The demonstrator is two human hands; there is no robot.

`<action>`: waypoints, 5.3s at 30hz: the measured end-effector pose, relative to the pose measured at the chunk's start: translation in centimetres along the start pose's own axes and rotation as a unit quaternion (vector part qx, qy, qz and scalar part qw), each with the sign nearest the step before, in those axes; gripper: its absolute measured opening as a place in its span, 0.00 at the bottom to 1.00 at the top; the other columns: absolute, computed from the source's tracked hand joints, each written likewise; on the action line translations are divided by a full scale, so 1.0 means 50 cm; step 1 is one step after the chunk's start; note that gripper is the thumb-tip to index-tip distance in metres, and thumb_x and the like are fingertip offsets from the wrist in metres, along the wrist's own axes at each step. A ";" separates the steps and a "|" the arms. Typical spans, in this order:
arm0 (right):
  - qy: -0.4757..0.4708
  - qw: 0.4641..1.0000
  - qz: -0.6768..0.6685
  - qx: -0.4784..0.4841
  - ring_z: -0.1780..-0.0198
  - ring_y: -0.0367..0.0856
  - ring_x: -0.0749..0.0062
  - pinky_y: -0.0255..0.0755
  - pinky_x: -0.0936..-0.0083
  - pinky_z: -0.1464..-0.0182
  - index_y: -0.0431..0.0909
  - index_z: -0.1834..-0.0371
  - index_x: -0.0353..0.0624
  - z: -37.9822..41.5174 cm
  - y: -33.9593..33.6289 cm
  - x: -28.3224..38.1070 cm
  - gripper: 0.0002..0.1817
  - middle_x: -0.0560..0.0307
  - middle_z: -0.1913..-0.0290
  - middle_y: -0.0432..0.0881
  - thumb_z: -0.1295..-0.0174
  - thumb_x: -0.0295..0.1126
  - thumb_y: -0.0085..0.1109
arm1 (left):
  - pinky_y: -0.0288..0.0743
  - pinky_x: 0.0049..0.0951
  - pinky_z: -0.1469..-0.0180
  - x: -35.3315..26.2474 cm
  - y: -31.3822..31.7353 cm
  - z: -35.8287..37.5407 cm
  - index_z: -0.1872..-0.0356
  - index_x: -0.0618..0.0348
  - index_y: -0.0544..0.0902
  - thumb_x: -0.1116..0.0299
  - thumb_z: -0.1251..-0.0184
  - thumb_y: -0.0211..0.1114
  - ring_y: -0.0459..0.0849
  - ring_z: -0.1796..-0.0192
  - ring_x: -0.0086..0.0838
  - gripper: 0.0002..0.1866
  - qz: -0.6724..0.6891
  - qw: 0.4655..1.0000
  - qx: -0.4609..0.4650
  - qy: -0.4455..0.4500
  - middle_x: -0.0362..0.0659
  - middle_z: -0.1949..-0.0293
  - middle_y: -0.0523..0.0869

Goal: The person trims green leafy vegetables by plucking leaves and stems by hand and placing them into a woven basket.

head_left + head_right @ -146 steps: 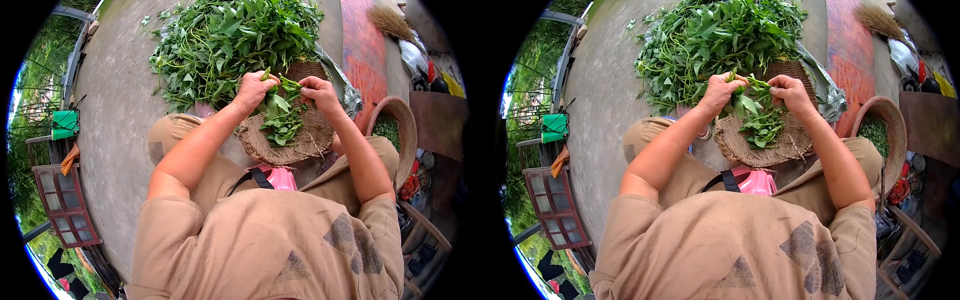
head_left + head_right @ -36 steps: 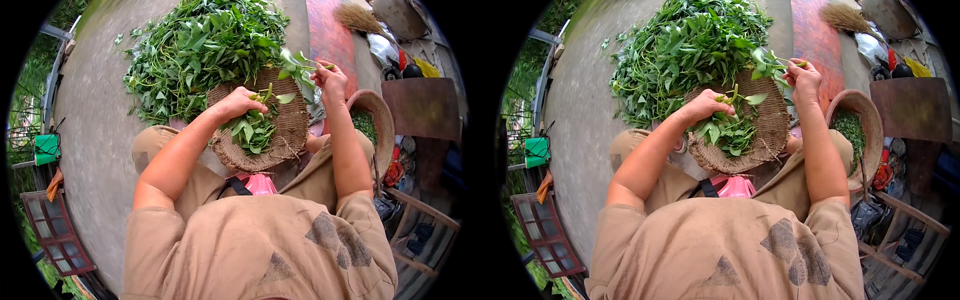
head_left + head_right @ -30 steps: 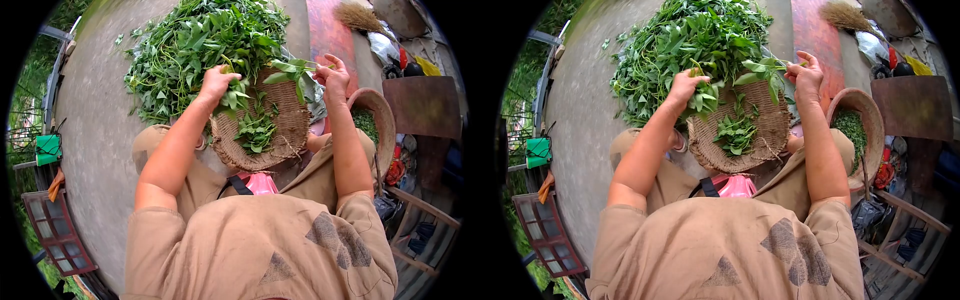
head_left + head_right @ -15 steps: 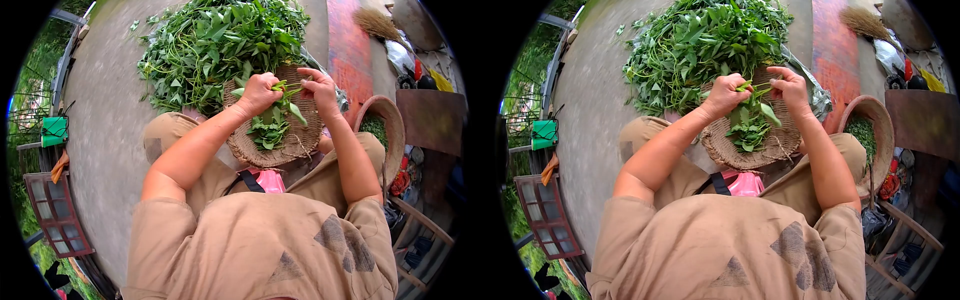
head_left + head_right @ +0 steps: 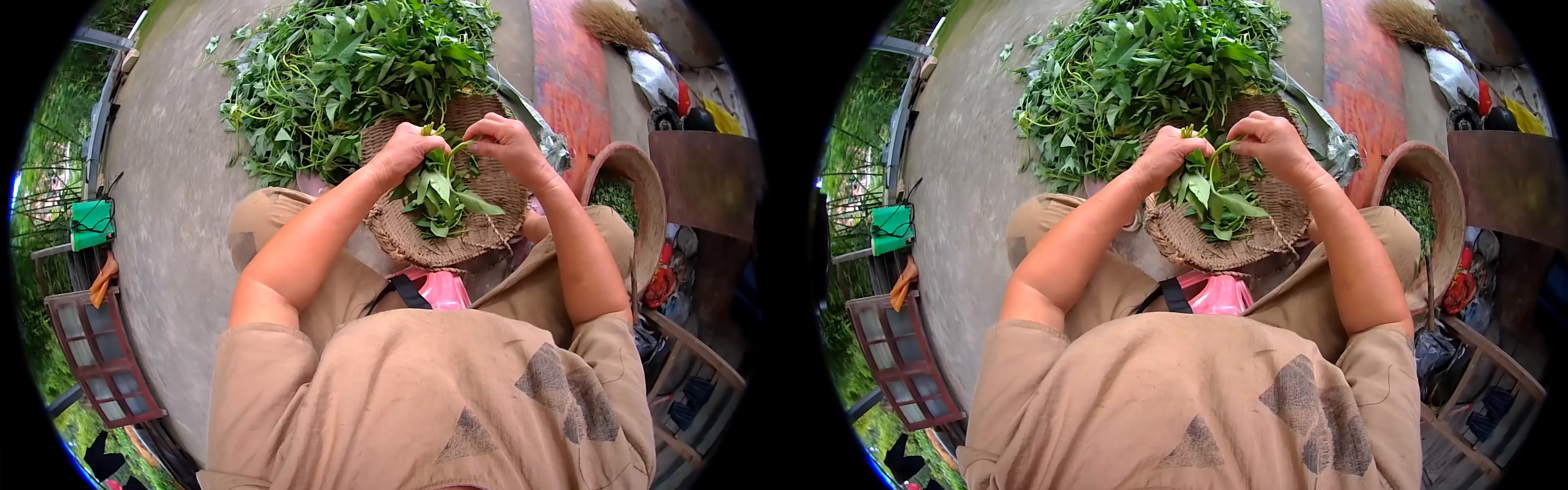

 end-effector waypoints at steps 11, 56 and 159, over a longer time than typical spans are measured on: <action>-0.031 0.992 0.121 0.031 0.62 0.80 0.57 0.72 0.64 0.60 0.82 0.64 0.47 0.012 0.047 0.018 0.09 0.55 0.65 0.78 0.48 0.33 0.66 | 0.67 0.24 0.72 -0.023 0.035 0.013 0.74 0.67 0.81 0.71 0.44 0.64 0.68 0.76 0.16 0.07 -0.259 0.956 -0.016 0.138 0.35 0.82 0.75; -0.171 0.952 0.216 -0.135 0.67 0.79 0.60 0.73 0.65 0.66 0.76 0.75 0.46 0.009 0.031 0.084 0.07 0.59 0.72 0.76 0.50 0.32 0.66 | 0.69 0.23 0.70 0.021 -0.057 0.030 0.77 0.63 0.80 0.76 0.46 0.61 0.73 0.74 0.17 0.03 0.074 0.982 -0.160 0.062 0.33 0.76 0.79; 0.103 0.927 -0.347 -0.097 0.71 0.76 0.87 0.70 0.88 0.69 0.85 0.61 0.37 0.016 0.041 0.008 0.07 0.65 0.70 0.82 0.38 0.28 0.63 | 0.69 0.26 0.76 0.003 -0.017 0.024 0.80 0.62 0.81 0.75 0.50 0.65 0.77 0.80 0.23 0.04 0.226 0.961 -0.157 0.036 0.39 0.80 0.80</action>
Point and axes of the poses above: each hand's wrist, its own z-axis away from the middle knuckle, its own y-axis out of the palm, x = y × z, the point moved 6 cm from there along -z, towards the middle knuckle
